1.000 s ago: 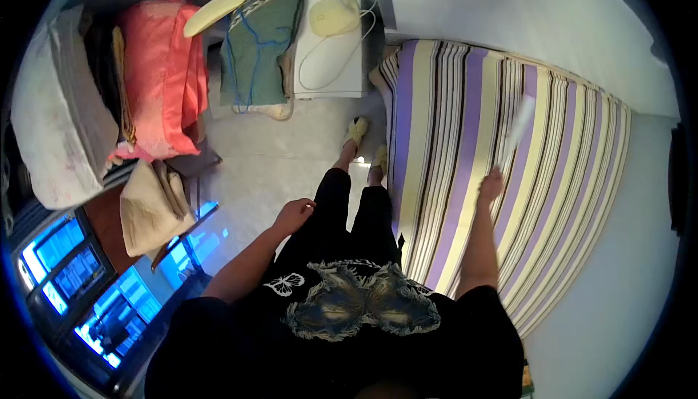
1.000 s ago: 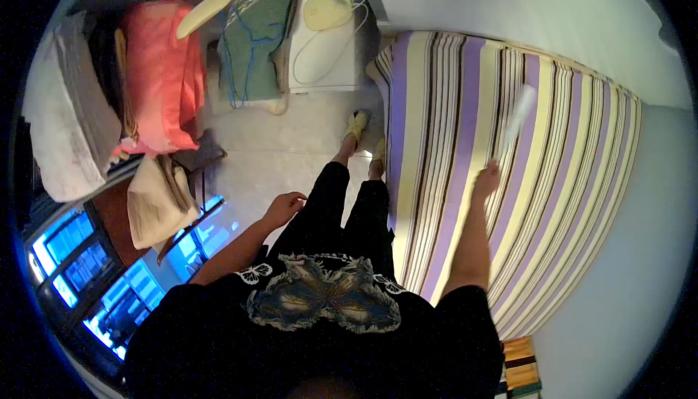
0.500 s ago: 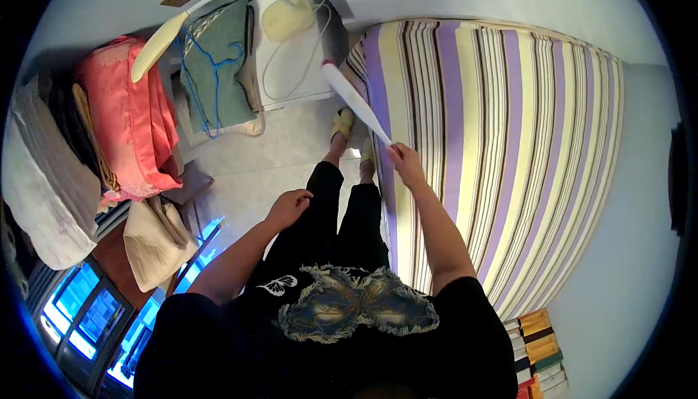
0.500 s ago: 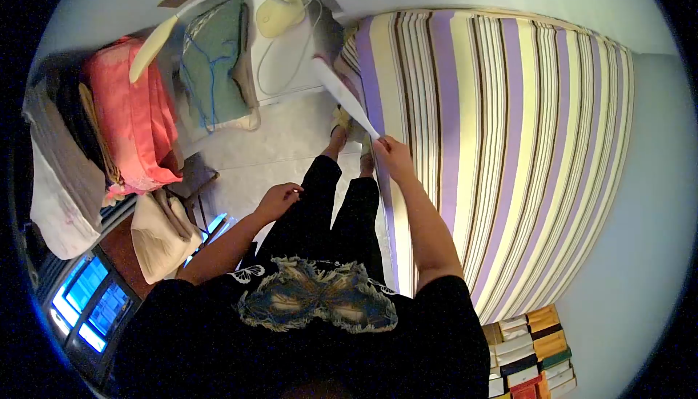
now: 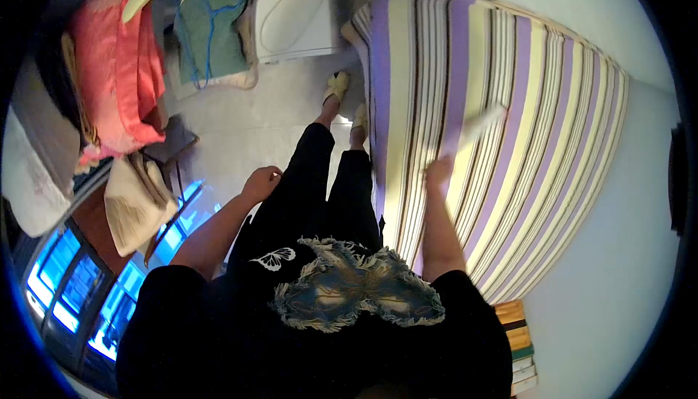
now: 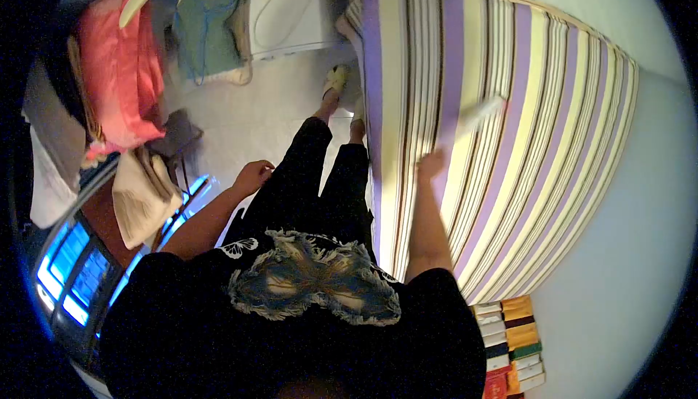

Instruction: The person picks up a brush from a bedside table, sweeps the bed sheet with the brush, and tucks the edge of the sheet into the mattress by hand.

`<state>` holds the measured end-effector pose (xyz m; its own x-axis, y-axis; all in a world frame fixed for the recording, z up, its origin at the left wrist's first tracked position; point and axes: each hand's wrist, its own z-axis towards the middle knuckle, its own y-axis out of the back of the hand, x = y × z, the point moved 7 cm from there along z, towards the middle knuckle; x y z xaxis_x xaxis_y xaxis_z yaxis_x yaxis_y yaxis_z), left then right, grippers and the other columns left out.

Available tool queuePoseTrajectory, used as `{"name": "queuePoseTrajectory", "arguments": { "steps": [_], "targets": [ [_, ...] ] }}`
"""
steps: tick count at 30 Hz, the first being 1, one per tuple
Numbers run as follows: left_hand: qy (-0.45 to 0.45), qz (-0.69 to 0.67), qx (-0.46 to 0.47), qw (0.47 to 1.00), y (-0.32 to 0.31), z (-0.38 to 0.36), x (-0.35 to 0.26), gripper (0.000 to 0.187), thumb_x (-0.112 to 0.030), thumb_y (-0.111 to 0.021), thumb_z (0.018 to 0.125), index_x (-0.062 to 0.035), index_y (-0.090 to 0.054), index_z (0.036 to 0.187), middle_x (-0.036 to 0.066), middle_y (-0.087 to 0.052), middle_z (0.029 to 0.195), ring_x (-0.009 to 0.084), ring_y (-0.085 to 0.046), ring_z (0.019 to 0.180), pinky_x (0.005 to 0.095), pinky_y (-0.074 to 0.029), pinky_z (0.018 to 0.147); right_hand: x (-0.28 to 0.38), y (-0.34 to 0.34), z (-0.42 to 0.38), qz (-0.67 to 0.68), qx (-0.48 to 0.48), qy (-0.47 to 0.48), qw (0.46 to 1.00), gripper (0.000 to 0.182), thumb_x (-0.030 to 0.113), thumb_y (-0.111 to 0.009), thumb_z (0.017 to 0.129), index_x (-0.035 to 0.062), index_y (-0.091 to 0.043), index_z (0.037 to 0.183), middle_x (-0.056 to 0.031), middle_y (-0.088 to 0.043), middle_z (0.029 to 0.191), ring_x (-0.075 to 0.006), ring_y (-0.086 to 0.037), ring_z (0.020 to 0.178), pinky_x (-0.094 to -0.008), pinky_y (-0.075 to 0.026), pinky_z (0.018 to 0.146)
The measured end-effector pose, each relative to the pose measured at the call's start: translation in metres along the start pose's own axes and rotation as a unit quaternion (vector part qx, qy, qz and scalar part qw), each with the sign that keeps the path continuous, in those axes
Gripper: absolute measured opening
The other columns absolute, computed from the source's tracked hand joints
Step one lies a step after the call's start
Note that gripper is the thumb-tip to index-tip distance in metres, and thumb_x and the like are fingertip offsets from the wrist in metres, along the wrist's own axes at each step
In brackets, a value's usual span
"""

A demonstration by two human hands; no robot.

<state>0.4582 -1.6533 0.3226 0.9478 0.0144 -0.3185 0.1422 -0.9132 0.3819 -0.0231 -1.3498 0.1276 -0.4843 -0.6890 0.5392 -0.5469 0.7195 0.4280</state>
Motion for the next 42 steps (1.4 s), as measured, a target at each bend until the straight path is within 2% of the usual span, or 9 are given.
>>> {"name": "queuePoseTrajectory", "arguments": {
  "steps": [8, 10, 11, 15, 18, 24, 27, 34, 42],
  "targets": [
    [-0.043, -0.096, -0.070, 0.992, -0.011, -0.040, -0.023, 0.025, -0.022, -0.055, 0.088, -0.0040, -0.065, 0.103, 0.016, -0.066, 0.086, 0.0286, -0.063, 0.080, 0.0389, -0.050, 0.075, 0.083, -0.111, -0.141, -0.083, 0.249, 0.145, 0.954, 0.031, 0.031, -0.052, 0.095, 0.0055, -0.066, 0.103, -0.0032, -0.060, 0.076, -0.0099, -0.056, 0.061, -0.0248, -0.042, 0.047],
    [-0.082, -0.132, -0.089, 0.984, -0.007, -0.044, -0.017, 0.026, -0.022, -0.053, 0.089, -0.0031, -0.063, 0.105, 0.016, -0.066, 0.086, 0.0250, -0.063, 0.078, 0.0373, -0.049, 0.075, 0.092, -0.082, -0.116, -0.231, 0.123, 0.526, 0.809, 0.028, 0.029, -0.051, 0.095, 0.0043, -0.064, 0.094, -0.0028, -0.059, 0.071, -0.0104, -0.051, 0.053, -0.0228, -0.038, 0.043],
    [-0.058, -0.145, -0.079, 0.985, -0.028, -0.043, -0.005, 0.026, -0.022, -0.054, 0.088, -0.0034, -0.063, 0.105, 0.015, -0.067, 0.088, 0.0262, -0.064, 0.082, 0.0380, -0.050, 0.077, 0.116, -0.029, -0.075, 0.029, 0.176, 0.224, 0.958, 0.032, 0.029, -0.044, 0.098, 0.0070, -0.056, 0.077, -0.0021, -0.050, 0.059, -0.0109, -0.046, 0.044, -0.0247, -0.035, 0.037],
    [-0.075, -0.154, -0.110, 0.979, -0.063, -0.055, 0.042, 0.025, -0.024, -0.059, 0.083, -0.0050, -0.064, 0.099, 0.016, -0.066, 0.088, 0.0319, -0.064, 0.084, 0.0408, -0.050, 0.076, 0.099, 0.093, -0.049, 0.227, -0.061, -0.151, 0.960, 0.033, 0.047, -0.041, 0.095, 0.0169, -0.047, 0.082, -0.0014, -0.042, 0.057, -0.0138, -0.035, 0.037, -0.0265, -0.030, 0.032],
    [-0.082, -0.183, -0.107, 0.974, -0.081, -0.082, 0.067, 0.026, -0.024, -0.058, 0.083, -0.0041, -0.063, 0.099, 0.017, -0.066, 0.088, 0.0325, -0.063, 0.085, 0.0407, -0.050, 0.075, 0.029, 0.103, -0.017, 0.264, -0.121, -0.227, 0.930, 0.034, 0.050, -0.047, 0.091, 0.0172, -0.055, 0.086, 0.0004, -0.041, 0.057, -0.0144, -0.035, 0.037, -0.0254, -0.030, 0.032],
    [-0.020, -0.209, -0.177, 0.962, -0.103, -0.133, 0.170, 0.029, -0.029, -0.054, 0.085, -0.0052, -0.064, 0.098, 0.018, -0.066, 0.092, 0.0368, -0.061, 0.091, 0.0455, -0.048, 0.081, -0.010, -0.194, -0.184, -0.142, 0.199, 0.096, 0.965, 0.029, 0.035, -0.049, 0.091, 0.0138, -0.042, 0.073, 0.0003, -0.034, 0.054, -0.0151, -0.034, 0.041, -0.0300, -0.027, 0.037],
    [0.028, -0.190, -0.183, 0.964, -0.142, -0.151, 0.221, 0.028, -0.031, -0.054, 0.085, -0.0068, -0.066, 0.094, 0.019, -0.066, 0.092, 0.0367, -0.061, 0.092, 0.0455, -0.048, 0.082, -0.015, -0.268, -0.295, 0.075, 0.372, -0.226, 0.897, 0.040, 0.051, -0.053, 0.091, 0.0160, -0.044, 0.072, 0.0030, -0.036, 0.052, -0.0102, -0.033, 0.038, -0.0241, -0.025, 0.035],
    [0.129, -0.337, -0.377, 0.853, -0.170, -0.354, 0.473, 0.024, -0.025, -0.057, 0.084, -0.0074, -0.067, 0.096, 0.017, -0.068, 0.088, 0.0347, -0.064, 0.083, 0.0428, -0.051, 0.076, -0.068, -0.371, -0.647, -0.408, 0.585, 0.167, 0.681, 0.026, 0.038, -0.056, 0.092, 0.0120, -0.055, 0.087, 0.0047, -0.038, 0.052, -0.0068, -0.034, 0.038, -0.0239, -0.026, 0.035],
    [0.226, -0.470, -0.414, 0.746, -0.299, -0.373, 0.546, 0.026, -0.028, -0.057, 0.085, -0.0040, -0.068, 0.087, 0.013, -0.068, 0.072, 0.0215, -0.067, 0.064, 0.0346, -0.053, 0.064, -0.039, -0.377, -0.642, -0.524, 0.490, 0.451, 0.531, 0.027, 0.031, -0.069, 0.080, 0.0061, -0.065, 0.089, -0.0040, -0.055, 0.058, -0.0134, -0.053, 0.045, -0.0293, -0.044, 0.042]
  ]
}}
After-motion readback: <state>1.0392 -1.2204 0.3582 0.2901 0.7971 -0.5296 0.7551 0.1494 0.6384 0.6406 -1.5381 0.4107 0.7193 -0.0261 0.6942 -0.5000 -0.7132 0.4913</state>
